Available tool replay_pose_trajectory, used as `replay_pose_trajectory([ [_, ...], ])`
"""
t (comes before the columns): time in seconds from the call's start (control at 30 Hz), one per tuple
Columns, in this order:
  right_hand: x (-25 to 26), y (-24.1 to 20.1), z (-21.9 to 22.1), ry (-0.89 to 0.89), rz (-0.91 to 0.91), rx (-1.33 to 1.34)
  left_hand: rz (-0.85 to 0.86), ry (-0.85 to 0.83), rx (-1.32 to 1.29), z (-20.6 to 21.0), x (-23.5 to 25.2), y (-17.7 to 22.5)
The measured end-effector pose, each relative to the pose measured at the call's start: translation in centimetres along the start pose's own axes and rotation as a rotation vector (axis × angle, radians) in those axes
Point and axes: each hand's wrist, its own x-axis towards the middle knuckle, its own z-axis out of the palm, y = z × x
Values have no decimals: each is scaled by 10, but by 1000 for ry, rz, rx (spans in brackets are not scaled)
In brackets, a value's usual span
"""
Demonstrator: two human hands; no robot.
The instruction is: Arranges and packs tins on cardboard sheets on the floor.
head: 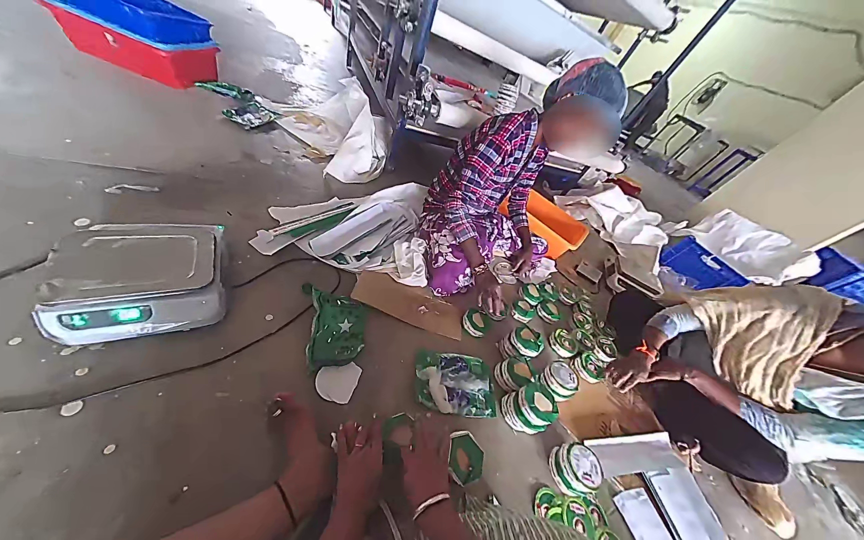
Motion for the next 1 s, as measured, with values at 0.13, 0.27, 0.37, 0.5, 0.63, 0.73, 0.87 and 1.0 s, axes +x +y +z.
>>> replay_pose_trajectory([
  [0.13,25,20,5,239,-94,-25,27,-88,28,-4,-2,2],
  [0.27,27,32,13,230,-106,-43,60,-108,37,-6,-2,-1],
  [0.37,2,30,18,115,23,-64,81,-64,49,2,-1,-2],
  [0.5,-18,8,5,-132,16,20,80,-40,52,2,-2,-2],
  [0.63,6,4,1,23,-36,118,100,31,71,4,-5,-4],
  [0.73,8,6,19,-17,-131,24,127,66,64,6,-3,-6],
  [0.87,-19,21,9,-72,-37,-6,146,74,68,7,-3,-6],
  [1.0,-2,36,-4,123,214,194,133,29,67,6,-4,-5],
])
